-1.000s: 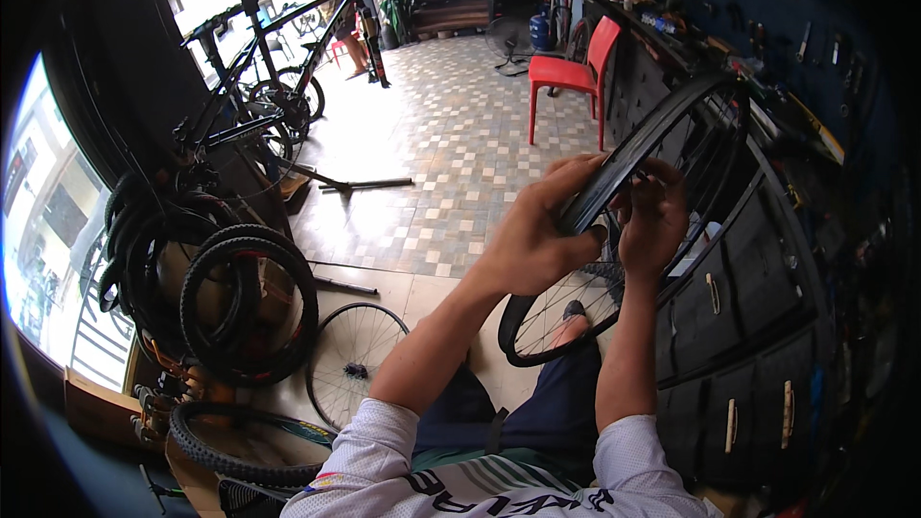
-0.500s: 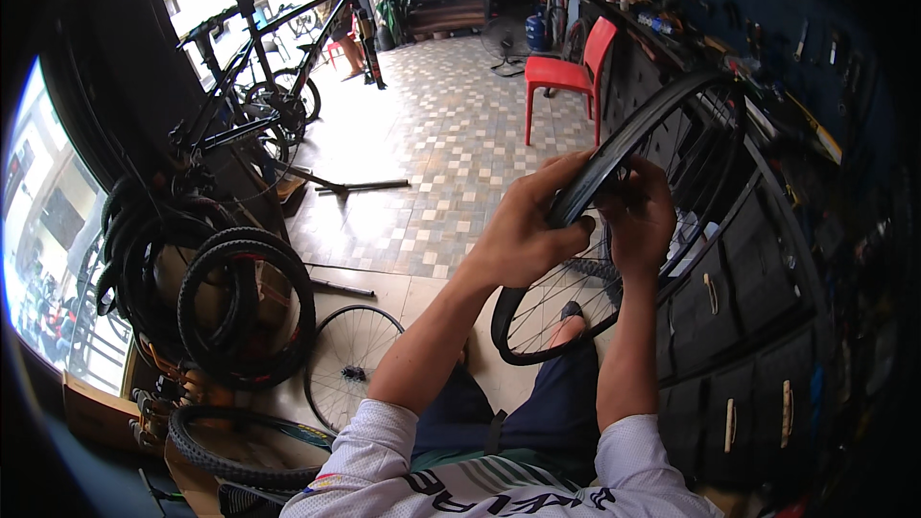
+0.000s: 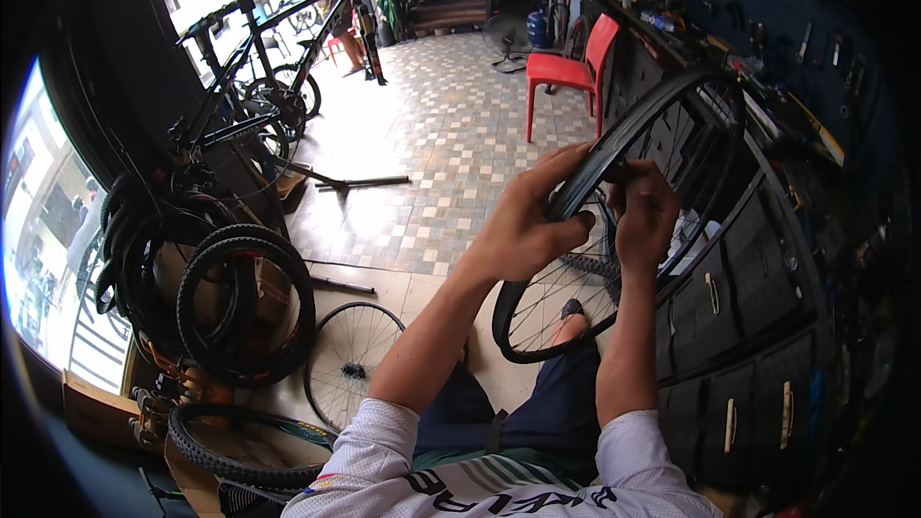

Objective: The person is repairing a bicycle tire by removing the tire from the rim, inspecting the inner tube, and reattaching the tire to the rim. The person uses their hands to manipulate the tire and tube.

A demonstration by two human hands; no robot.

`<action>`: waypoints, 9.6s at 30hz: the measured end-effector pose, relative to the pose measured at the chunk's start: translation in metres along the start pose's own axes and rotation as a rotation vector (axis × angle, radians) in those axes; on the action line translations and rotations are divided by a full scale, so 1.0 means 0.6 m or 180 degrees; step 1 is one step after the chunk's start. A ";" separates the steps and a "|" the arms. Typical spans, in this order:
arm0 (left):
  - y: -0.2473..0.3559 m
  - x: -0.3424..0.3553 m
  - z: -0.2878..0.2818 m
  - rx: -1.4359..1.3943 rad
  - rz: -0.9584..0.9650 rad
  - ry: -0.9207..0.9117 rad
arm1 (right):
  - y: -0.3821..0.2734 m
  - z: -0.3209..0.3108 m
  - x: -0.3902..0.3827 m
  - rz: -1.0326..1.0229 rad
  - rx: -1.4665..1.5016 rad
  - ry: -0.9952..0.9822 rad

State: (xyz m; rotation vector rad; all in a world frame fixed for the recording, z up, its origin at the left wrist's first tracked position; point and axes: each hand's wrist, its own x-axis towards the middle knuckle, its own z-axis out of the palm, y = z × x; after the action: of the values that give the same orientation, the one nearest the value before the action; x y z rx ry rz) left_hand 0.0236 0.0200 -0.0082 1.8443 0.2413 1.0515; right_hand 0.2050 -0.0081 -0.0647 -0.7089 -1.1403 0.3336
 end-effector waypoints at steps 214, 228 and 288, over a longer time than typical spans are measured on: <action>0.074 -0.036 -0.004 -0.0402 -0.0333 0.0021 | -0.098 0.036 -0.043 -0.0940 -0.1512 0.0004; 0.075 -0.031 -0.008 -0.0008 -0.0407 0.0128 | -0.100 0.039 -0.032 -0.0781 -0.1538 -0.0224; 0.070 -0.026 0.001 -0.0178 -0.0246 0.0058 | -0.080 0.048 -0.039 -0.0087 -0.0481 0.0460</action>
State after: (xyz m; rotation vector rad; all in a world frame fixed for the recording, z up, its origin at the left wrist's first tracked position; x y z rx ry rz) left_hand 0.0035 -0.0107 0.0174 1.7624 0.2892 1.0122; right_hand 0.1643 -0.0471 -0.0428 -0.8359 -1.0439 0.1711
